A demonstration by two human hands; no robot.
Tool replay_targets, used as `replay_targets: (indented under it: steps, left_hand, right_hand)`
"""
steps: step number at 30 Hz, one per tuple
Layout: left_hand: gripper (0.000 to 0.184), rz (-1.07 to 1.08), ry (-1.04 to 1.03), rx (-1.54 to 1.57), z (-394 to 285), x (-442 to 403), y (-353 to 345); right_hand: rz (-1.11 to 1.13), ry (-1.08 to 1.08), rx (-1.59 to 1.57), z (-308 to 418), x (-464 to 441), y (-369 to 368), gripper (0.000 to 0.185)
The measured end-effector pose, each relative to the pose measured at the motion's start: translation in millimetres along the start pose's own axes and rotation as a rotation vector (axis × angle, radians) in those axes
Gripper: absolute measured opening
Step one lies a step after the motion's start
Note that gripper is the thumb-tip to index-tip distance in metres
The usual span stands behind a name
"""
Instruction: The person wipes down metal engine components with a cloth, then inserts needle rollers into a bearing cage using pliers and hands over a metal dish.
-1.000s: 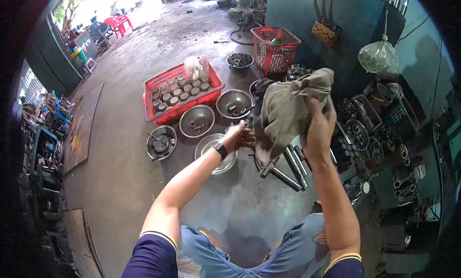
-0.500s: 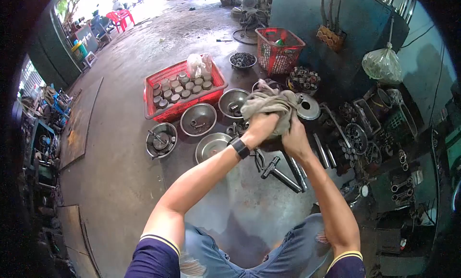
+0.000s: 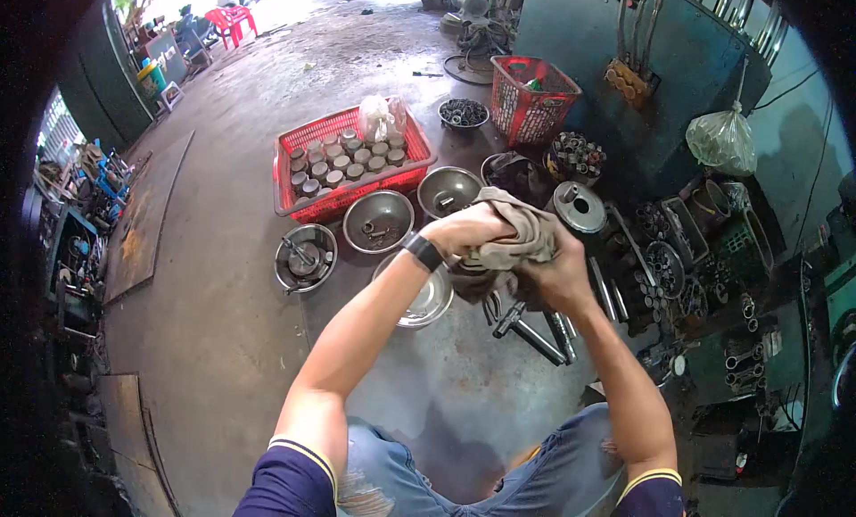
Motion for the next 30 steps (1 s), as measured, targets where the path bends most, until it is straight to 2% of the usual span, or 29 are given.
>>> replay_targets:
  steps: [1, 2, 3, 5, 6, 7, 9, 10, 11, 12, 13, 14, 15, 16, 17, 19, 20, 22, 24, 25, 26, 27, 28, 29, 30]
  left_hand:
    - [0.019, -0.037, -0.033, 0.159, 2.0, -3.5, -2.1]
    - [0.02, -0.106, -0.013, 0.264, 7.6, -9.8, -6.1]
    - [0.021, -0.176, -0.073, 0.222, -4.0, -9.6, -9.8]
    - [0.021, -0.313, -0.18, 0.354, 6.8, -29.8, -19.3]
    - [0.021, -0.442, -0.166, 0.24, 4.3, -32.2, -18.5]
    - [0.021, -0.421, -0.168, 0.241, 3.9, -35.1, -21.9]
    - [0.027, -0.388, 0.033, 0.55, 15.9, -37.3, -25.9]
    - [0.028, -0.224, 0.065, 0.707, 13.3, -37.2, -29.7]
    - [0.03, -0.05, 0.11, 0.863, 8.0, -34.2, -31.6]
    - [0.033, -0.18, 0.182, 0.548, -9.5, -24.1, -24.1]
    - [0.032, -0.171, 0.053, 0.527, 3.4, -42.2, -22.5]
    - [0.031, -0.182, 0.01, 0.406, -7.5, -43.5, -25.9]
    - [0.032, -0.14, 0.027, 0.359, -18.2, -41.7, -32.6]
    - [0.026, -0.226, -0.014, 0.276, -33.0, -40.8, -40.7]
    - [0.023, -0.152, -0.026, 0.244, -46.5, -43.9, -56.2]
    - [0.019, -0.18, -0.022, 0.132, -68.6, -51.7, -90.6]
    - [0.02, -0.187, 0.046, -0.026, -80.6, -53.4, -110.1]
    - [0.018, -0.212, -0.029, -0.44, -100.4, -63.7, -155.1]
    - [0.018, -0.038, 0.163, -0.481, -97.5, -76.0, -207.1]
    - [0.02, 0.04, 0.142, -0.5, -80.5, -83.4, -223.6]
    - [0.022, 0.123, 0.246, -0.46, -65.8, -85.7, -238.3]
    - [0.023, 0.193, 0.351, -0.42, -55.3, -88.0, -252.3]
    - [0.024, 0.223, 0.406, -0.448, -53.0, -89.7, -263.3]
    - [0.025, 0.24, 0.47, -0.476, -49.8, -88.0, -269.5]
    - [0.026, 0.26, 0.474, -0.515, -40.3, -88.0, -269.7]
  right_hand:
    - [-0.012, -0.123, -0.093, -14.0, -1.0, 5.3, 0.055]
    - [-0.078, -0.092, -0.101, -14.9, -3.2, 12.3, 0.044]
    - [-0.083, -0.094, -0.101, -18.6, -4.5, 18.4, 0.044]
    - [-0.18, -0.105, -0.101, -26.6, -5.2, 34.9, 0.039]
    - [-0.191, -0.094, -0.068, -20.6, -6.1, 38.6, 0.039]
    - [-0.208, -0.1, -0.057, -18.6, -6.5, 43.6, 0.039]
    - [-0.175, 0.012, 0.224, -6.8, -5.8, 60.6, 0.044]
    - [-0.285, 0.045, 0.195, -10.9, -3.4, 72.0, 0.048]
    - [-0.366, -0.036, 0.137, -6.2, -3.0, 83.2, 0.044]
    - [-0.382, -0.043, 0.19, -13.7, 0.0, 96.1, 0.041]
    - [-0.346, -0.157, 0.11, -15.8, 3.1, 102.2, 0.045]
    - [-0.293, -0.156, 0.059, -15.7, 5.2, 105.3, 0.058]
    - [-0.222, -0.146, -0.115, -17.8, 8.6, 103.0, 0.07]
    - [-0.206, -0.184, -0.344, -9.0, 17.2, 100.5, 0.078]
    - [-0.232, -0.165, -0.336, -14.4, 25.8, 103.6, 0.082]
    - [-0.35, -0.191, -0.445, -5.1, 50.6, 125.2, 0.074]
    - [-0.34, -0.132, -0.426, -0.3, 65.9, 147.7, 0.07]
    - [-0.343, -0.047, -0.363, 7.0, 105.6, 197.1, 0.059]
    - [-0.276, -0.137, -0.05, 12.5, 170.4, 256.8, 0.052]
    - [-0.188, -0.186, 0.002, 22.6, 207.8, 286.3, 0.056]
    - [-0.097, -0.395, -0.06, 24.7, 254.2, 311.8, 0.061]
    - [0.049, -0.431, 0.061, 35.7, 297.8, 343.4, 0.066]
    - [0.003, -0.583, -0.004, 33.1, 355.9, 371.5, 0.07]
    - [0.1, -0.819, 0.033, 45.3, 397.5, 405.0, 0.078]
    - [-0.063, -0.978, 0.173, 39.6, 462.7, 448.1, 0.084]
Point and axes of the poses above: each hand's wrist, its own x-axis away from the middle knuckle, its own y-axis out of the back of the hand, z = x × y, the point moved 6 cm from there along -x, towards the middle knuckle, and after that the axes turned 9 degrees about y, right-handed, at the moved point
